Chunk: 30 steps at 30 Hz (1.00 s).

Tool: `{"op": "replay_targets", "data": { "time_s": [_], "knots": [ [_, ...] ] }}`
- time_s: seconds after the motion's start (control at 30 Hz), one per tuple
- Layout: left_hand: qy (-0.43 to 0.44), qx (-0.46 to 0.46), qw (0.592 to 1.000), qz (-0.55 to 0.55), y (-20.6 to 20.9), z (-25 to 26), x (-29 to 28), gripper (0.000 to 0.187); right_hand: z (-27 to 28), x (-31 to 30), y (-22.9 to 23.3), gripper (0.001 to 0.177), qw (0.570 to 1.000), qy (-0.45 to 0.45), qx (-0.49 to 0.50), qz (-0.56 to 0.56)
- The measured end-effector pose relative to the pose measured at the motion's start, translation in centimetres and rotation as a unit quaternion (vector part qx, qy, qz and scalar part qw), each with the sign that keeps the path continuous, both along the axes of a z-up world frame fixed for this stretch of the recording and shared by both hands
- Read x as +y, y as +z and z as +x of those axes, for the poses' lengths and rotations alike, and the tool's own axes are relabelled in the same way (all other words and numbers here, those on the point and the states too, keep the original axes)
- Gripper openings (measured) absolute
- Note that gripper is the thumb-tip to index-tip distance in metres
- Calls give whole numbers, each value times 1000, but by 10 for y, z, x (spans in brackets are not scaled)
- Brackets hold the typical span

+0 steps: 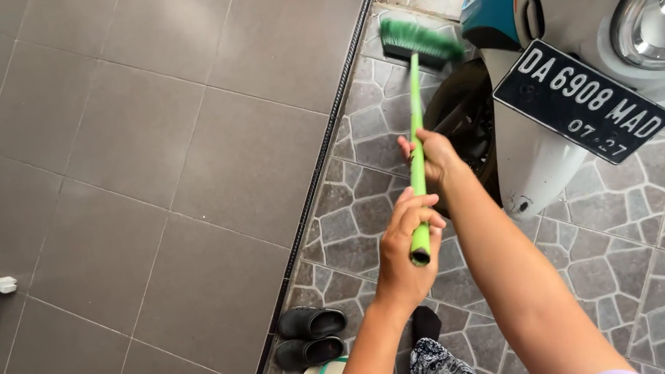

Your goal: Sweeping the tiled floor of a garage or porch area with a broom.

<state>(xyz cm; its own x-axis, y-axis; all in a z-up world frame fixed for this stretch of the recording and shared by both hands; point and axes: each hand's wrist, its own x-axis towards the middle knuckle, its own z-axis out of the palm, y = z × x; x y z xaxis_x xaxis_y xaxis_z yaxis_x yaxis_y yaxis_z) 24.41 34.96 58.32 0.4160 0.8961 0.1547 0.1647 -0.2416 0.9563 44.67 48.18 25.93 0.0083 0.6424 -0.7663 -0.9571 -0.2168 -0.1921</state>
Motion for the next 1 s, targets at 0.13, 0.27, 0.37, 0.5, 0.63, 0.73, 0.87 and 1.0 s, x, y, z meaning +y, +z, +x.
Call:
{"op": "replay_targets", "data": {
  "time_s": [0.13, 0.27, 0.37, 0.5, 0.63, 0.73, 0.87, 1.0],
  "knots": [
    [2, 45, 998, 44, 20, -23, -25, 16, -34, -31, -10, 34, 999, 43, 19, -6],
    [-16, 54, 993, 106, 59, -44, -56, 19, -81, -78, 41, 28, 988, 143, -47, -23],
    [-34, 28, 988, 146, 99, -61, -82, 17, -115, -135, 110, 28, 980, 186, -62, -34],
    [-140, -67, 978, 136, 143, -83, -127, 6, -155, -224, 178, 22, 976, 205, 14, -74],
    [-195, -81, 965, 158, 163, -107, -191, 14, -184, -320, 207, 21, 952, 288, -20, -97],
    [-263, -113, 952, 108, 164, -129, -234, 21, -197, -375, 223, 18, 940, 309, -54, -132],
    [-261, -156, 948, 95, 211, -168, -249, 16, -219, -409, 243, 19, 943, 304, -25, -137],
    [-330, -191, 924, 39, 189, -201, -286, 10, -249, -403, 279, 22, 919, 335, -168, -118]
  ]
}}
